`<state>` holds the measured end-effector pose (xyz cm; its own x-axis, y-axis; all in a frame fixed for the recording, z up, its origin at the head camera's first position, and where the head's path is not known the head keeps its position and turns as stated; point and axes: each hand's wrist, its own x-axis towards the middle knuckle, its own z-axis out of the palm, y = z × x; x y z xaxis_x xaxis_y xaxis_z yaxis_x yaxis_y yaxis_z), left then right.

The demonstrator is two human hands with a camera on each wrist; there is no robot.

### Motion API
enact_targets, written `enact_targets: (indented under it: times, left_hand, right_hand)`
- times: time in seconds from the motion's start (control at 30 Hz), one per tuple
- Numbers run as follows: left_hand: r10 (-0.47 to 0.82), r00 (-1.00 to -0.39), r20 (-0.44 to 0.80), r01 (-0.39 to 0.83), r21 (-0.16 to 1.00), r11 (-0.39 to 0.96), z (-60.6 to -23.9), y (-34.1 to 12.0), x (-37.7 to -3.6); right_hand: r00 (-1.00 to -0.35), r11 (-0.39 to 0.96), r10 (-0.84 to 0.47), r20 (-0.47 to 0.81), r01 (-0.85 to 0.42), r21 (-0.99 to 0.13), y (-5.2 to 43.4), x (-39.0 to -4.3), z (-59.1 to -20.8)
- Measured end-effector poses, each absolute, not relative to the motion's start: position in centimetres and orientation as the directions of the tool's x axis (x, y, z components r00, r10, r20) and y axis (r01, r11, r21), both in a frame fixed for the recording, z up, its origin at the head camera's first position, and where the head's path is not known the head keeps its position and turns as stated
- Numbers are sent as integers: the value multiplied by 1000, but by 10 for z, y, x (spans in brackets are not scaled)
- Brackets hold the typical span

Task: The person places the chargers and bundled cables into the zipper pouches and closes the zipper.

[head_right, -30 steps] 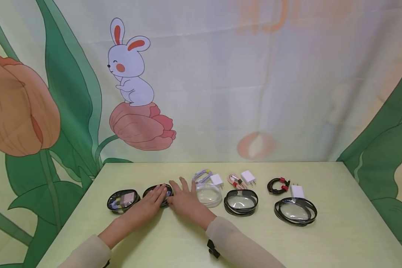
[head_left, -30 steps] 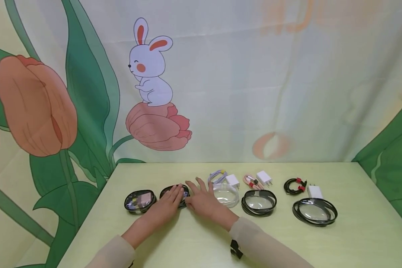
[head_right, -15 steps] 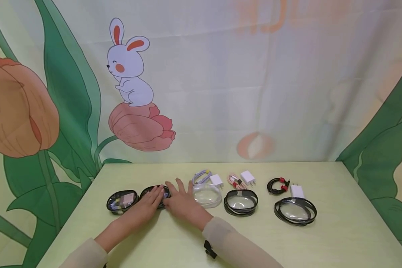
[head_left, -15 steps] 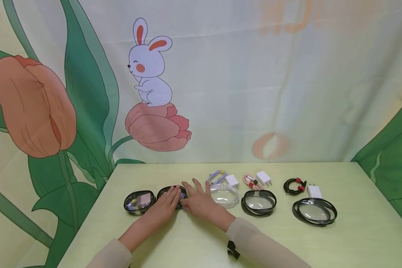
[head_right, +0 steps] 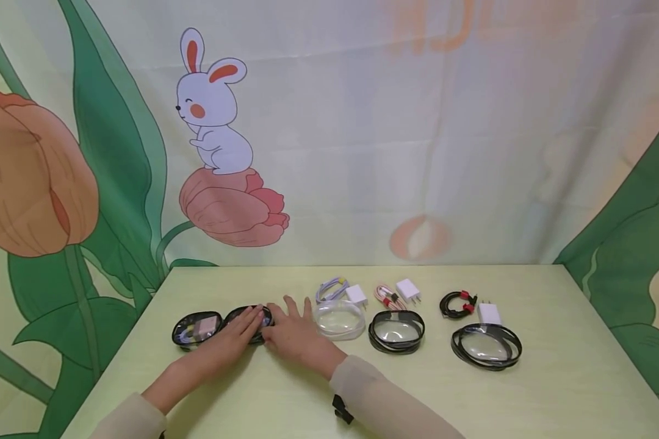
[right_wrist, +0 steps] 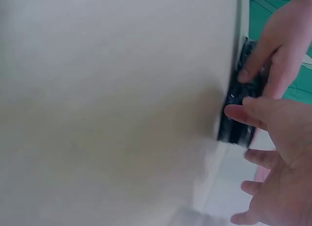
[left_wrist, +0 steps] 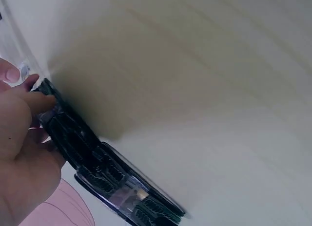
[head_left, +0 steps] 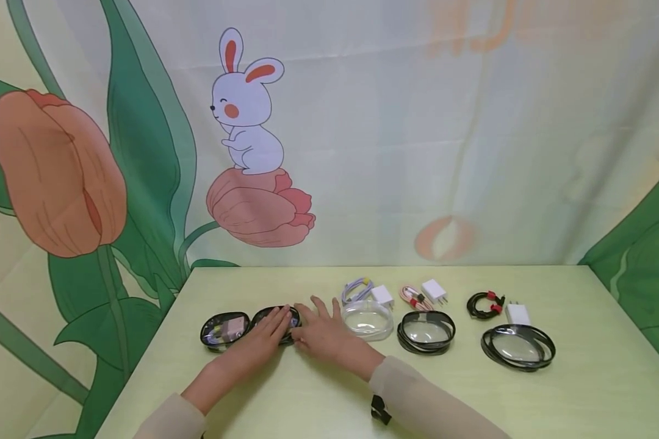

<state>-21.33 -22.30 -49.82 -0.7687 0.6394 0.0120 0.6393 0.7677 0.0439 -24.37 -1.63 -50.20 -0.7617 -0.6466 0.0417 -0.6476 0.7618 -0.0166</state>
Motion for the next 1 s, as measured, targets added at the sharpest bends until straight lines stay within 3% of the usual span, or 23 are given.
enact_targets:
  times: [0.27, 0.53, 0.8, 1.0]
  left_hand:
    - [586, -810, 31, 587, 46, 808, -485, -204, -215]
    - [658, -745, 112, 662, 6, 749, -475, -165, -222]
    - [748, -640, 176, 759, -9, 651, -481, -129, -234]
    - [763, -633, 131, 772, 46, 633, -482, -109, -240]
  right_hand:
    - [-745, 749, -657, 116, -663, -16, 32, -255, -473]
    - [-798, 797, -589, 126, -600, -74, 90, -275, -451]
    - [-812, 818, -564, 150, -574, -36, 122, -284, -444]
    - [-837, 838, -537, 102, -544, -54, 129, -288, -447]
